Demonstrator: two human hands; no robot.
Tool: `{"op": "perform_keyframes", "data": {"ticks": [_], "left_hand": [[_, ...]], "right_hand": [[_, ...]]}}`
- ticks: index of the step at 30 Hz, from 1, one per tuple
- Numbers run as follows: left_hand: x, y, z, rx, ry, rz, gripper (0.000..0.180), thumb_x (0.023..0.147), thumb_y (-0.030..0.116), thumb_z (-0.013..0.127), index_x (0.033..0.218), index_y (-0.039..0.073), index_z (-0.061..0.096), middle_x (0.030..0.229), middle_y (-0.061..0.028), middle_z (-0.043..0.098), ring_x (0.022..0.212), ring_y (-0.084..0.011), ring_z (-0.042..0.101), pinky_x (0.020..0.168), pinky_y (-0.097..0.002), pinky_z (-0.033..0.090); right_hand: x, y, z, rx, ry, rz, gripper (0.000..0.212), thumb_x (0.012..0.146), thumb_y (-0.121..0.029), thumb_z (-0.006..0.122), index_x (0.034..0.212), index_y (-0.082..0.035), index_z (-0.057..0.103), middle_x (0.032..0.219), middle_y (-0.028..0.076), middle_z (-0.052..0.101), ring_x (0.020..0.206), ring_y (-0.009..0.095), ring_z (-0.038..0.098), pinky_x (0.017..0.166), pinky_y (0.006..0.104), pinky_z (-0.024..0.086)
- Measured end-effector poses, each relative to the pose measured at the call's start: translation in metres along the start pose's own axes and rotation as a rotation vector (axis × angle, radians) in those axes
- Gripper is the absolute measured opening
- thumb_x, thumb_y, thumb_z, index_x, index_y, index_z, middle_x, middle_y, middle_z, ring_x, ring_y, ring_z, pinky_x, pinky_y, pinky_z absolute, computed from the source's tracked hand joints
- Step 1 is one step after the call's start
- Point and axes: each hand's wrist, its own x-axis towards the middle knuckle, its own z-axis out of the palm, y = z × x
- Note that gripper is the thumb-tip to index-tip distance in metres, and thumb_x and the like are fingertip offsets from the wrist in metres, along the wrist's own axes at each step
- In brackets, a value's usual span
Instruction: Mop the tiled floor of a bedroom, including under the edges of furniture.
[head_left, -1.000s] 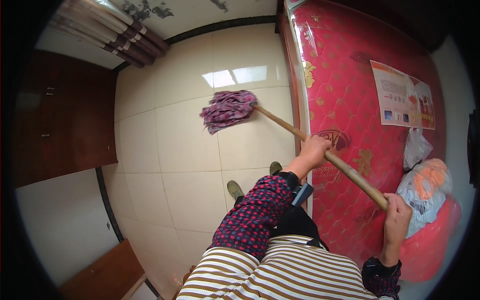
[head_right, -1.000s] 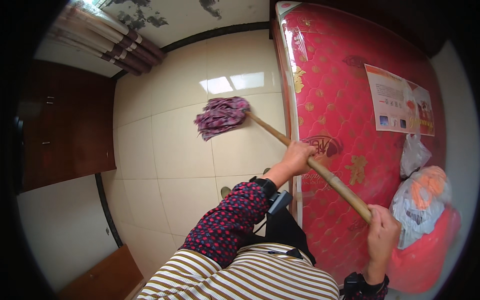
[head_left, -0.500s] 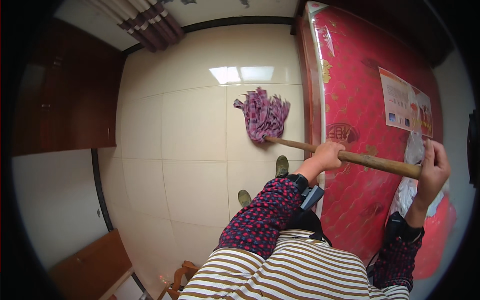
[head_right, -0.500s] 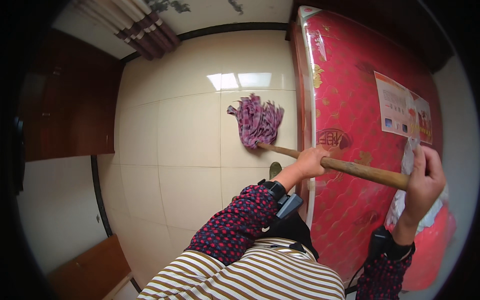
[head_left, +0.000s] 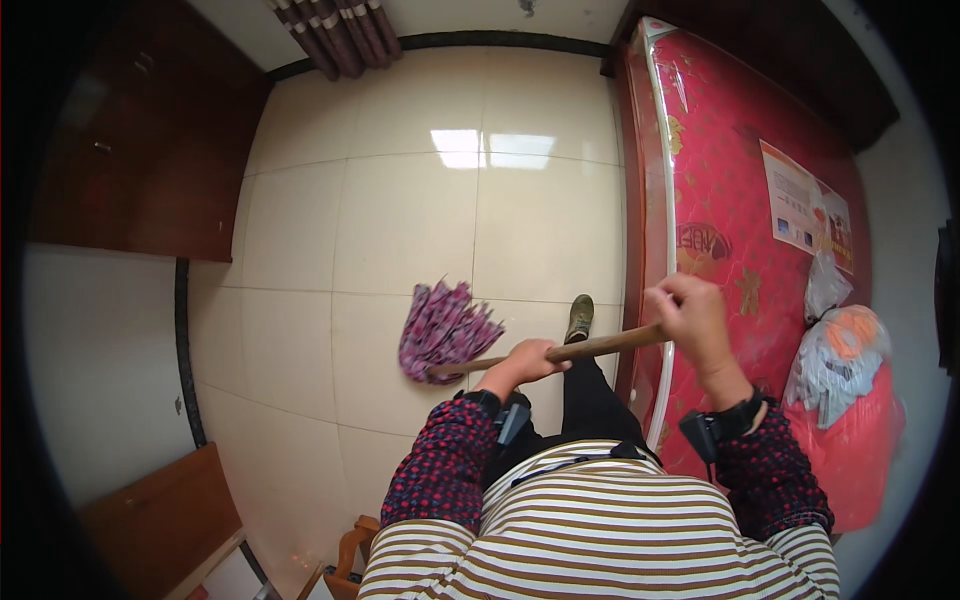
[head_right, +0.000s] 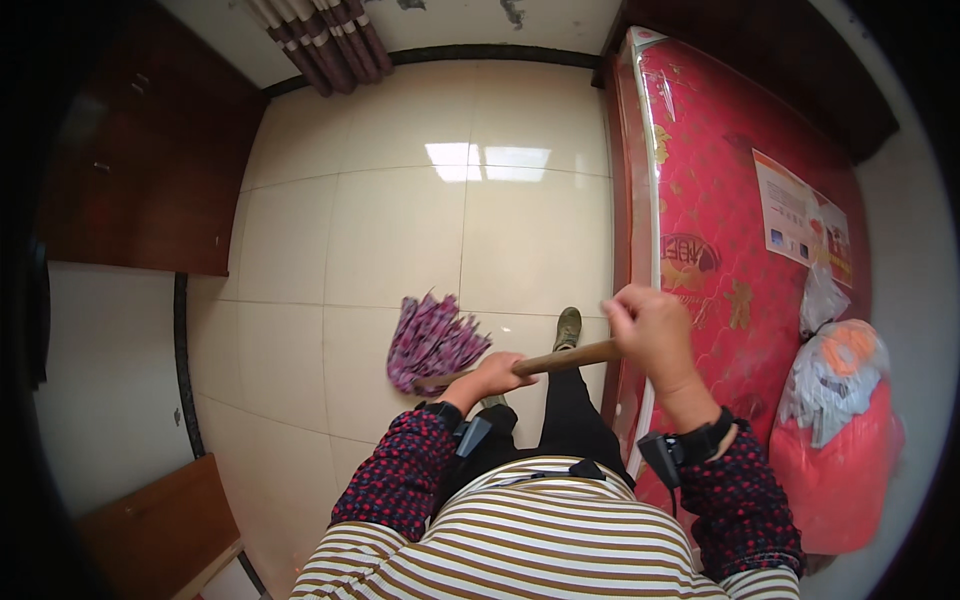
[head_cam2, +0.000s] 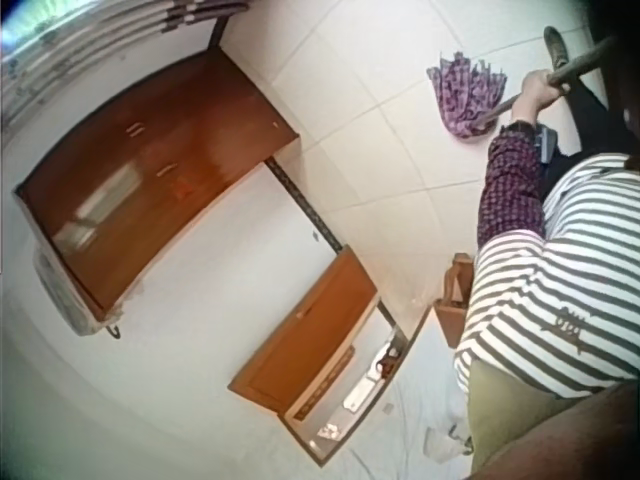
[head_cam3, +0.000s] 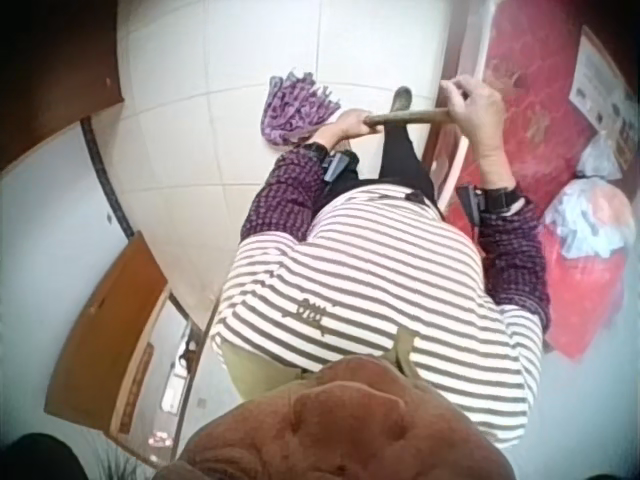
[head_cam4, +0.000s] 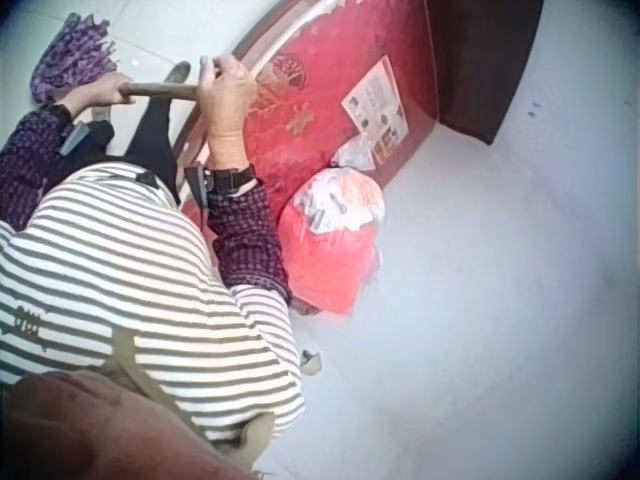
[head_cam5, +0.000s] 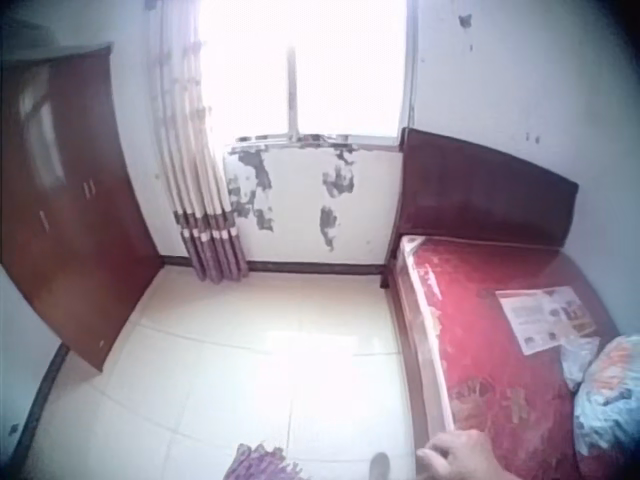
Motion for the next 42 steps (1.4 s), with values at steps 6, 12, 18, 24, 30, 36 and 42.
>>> {"op": "perform_keyframes", "data": {"ticks": [6,12,18,24,30,36,42], "left_hand": [[-0.086,-0.119,0.063,-0.004,-0.027,-0.240,0.034,0.074,0.042,0.065,0.087,0.011,0.064,0.087,-0.0156,0.064,0.086,-0.0335,0.061,0.074,-0.0415,0.047],[-0.138,-0.136,0.077,0.036,-0.027,-0.416,0.028,0.074,0.037,0.066,0.091,0.015,0.067,0.089,-0.0137,0.065,0.088,-0.0329,0.061,0.077,-0.0428,0.047],[-0.119,-0.074,0.053,0.089,0.039,-0.234,0.025,0.072,0.036,0.065,0.085,0.014,0.068,0.080,-0.0130,0.065,0.081,-0.0334,0.061,0.071,-0.0426,0.049],[-0.078,0.001,0.053,0.097,-0.056,-0.002,0.028,0.068,0.033,0.065,0.078,0.008,0.067,0.074,-0.0162,0.064,0.075,-0.0345,0.062,0.065,-0.0443,0.049],[-0.025,0.111,0.091,0.111,-0.148,0.307,0.024,0.065,0.028,0.065,0.076,0.007,0.067,0.072,-0.0168,0.063,0.073,-0.0347,0.062,0.065,-0.0440,0.049],[0.002,0.151,0.157,0.082,-0.206,0.336,0.025,0.063,0.029,0.067,0.079,0.010,0.068,0.078,-0.0133,0.066,0.078,-0.0327,0.063,0.069,-0.0435,0.049],[-0.018,0.108,0.155,0.088,-0.125,0.303,0.022,0.063,0.030,0.067,0.077,0.013,0.066,0.075,-0.0114,0.064,0.074,-0.0324,0.062,0.064,-0.0451,0.048]], "right_hand": [[-0.064,0.000,0.108,-0.164,-0.458,-0.019,0.023,0.077,-0.032,0.060,0.075,-0.010,0.067,0.071,0.011,0.064,0.070,0.031,0.062,0.064,0.0420,0.050],[-0.101,-0.006,0.145,-0.158,-0.606,0.026,0.022,0.078,-0.032,0.059,0.080,-0.013,0.068,0.074,0.013,0.065,0.073,0.032,0.063,0.066,0.0429,0.051],[-0.086,0.027,0.103,0.099,-0.379,0.172,0.017,0.077,-0.021,0.062,0.089,-0.012,0.068,0.073,0.013,0.065,0.068,0.030,0.064,0.064,0.0390,0.051],[-0.094,0.015,-0.007,-0.157,-0.337,-0.114,0.014,0.075,-0.011,0.062,0.088,-0.007,0.064,0.068,0.013,0.062,0.064,0.032,0.062,0.056,0.0379,0.048],[-0.137,0.035,-0.120,-0.372,-0.432,-0.214,0.027,0.063,-0.022,0.075,0.082,-0.007,0.063,0.066,0.014,0.060,0.061,0.032,0.060,0.054,0.0394,0.046],[-0.200,0.079,-0.131,-0.470,-0.778,0.009,0.039,0.060,-0.023,0.077,0.091,-0.008,0.062,0.067,0.015,0.061,0.063,0.034,0.060,0.059,0.0436,0.047],[-0.181,0.077,-0.093,-0.313,-0.993,-0.049,0.044,0.066,-0.022,0.073,0.105,-0.010,0.056,0.070,0.018,0.061,0.069,0.038,0.060,0.062,0.0450,0.048]]}}
